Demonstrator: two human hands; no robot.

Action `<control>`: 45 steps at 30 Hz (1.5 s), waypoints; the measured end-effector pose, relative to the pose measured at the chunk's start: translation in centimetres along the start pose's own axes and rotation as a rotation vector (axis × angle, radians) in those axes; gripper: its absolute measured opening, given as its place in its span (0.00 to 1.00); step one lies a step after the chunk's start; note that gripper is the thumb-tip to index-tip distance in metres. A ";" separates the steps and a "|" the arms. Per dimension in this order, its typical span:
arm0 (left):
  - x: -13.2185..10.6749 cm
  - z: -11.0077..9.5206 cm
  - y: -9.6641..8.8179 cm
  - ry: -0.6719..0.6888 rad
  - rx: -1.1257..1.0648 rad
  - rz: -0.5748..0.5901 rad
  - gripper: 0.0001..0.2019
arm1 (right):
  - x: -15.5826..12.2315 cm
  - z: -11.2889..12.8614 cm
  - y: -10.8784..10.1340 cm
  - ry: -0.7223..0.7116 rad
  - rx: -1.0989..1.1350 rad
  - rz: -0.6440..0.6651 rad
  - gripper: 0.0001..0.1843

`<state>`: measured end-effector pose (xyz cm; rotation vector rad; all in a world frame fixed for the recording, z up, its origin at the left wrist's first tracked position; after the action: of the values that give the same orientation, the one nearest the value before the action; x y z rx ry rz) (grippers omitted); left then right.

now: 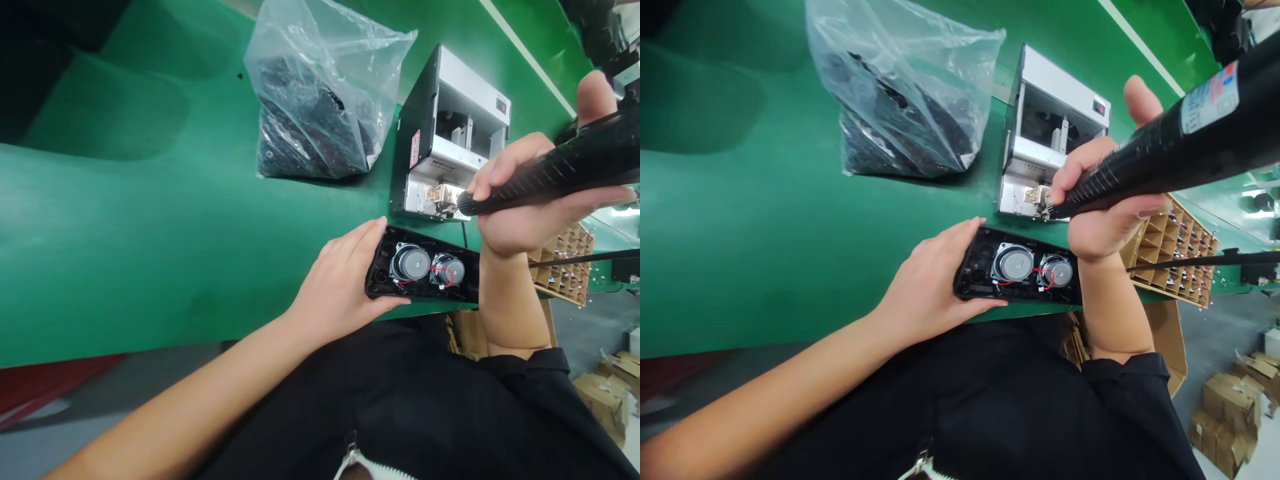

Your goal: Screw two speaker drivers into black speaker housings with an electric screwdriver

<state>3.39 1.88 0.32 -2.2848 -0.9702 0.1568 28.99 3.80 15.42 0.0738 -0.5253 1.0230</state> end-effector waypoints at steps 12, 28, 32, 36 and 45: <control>0.4 -0.5 0.2 0.008 0.007 0.002 0.68 | -4.0 8.1 0.2 -0.028 0.233 0.029 0.25; 0.6 -1.3 0.2 0.037 -0.047 -0.047 0.68 | -9.3 4.2 3.7 -0.207 0.160 0.161 0.24; 0.6 -1.4 0.1 0.039 -0.047 -0.056 0.69 | -9.2 3.9 3.1 -0.201 0.133 0.232 0.38; 0.6 -1.6 0.0 0.064 -0.048 -0.072 0.69 | -9.1 4.4 2.9 -0.109 0.196 0.263 0.32; 0.6 -1.7 0.0 0.086 -0.068 -0.076 0.71 | -9.1 2.6 3.1 -0.247 0.368 0.164 0.46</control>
<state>4.38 1.44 1.78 -2.2919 -1.0303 -0.0067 21.76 -2.57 13.01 0.4957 -0.5674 1.2716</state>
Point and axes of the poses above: each hand's wrist, its own x-axis towards the middle knuckle, its own y-axis out of the palm, z = x × y, the point moved 3 cm from there along x, towards the middle knuckle, and after that the axes turned 6 degrees about -y, right-handed, at the moved point
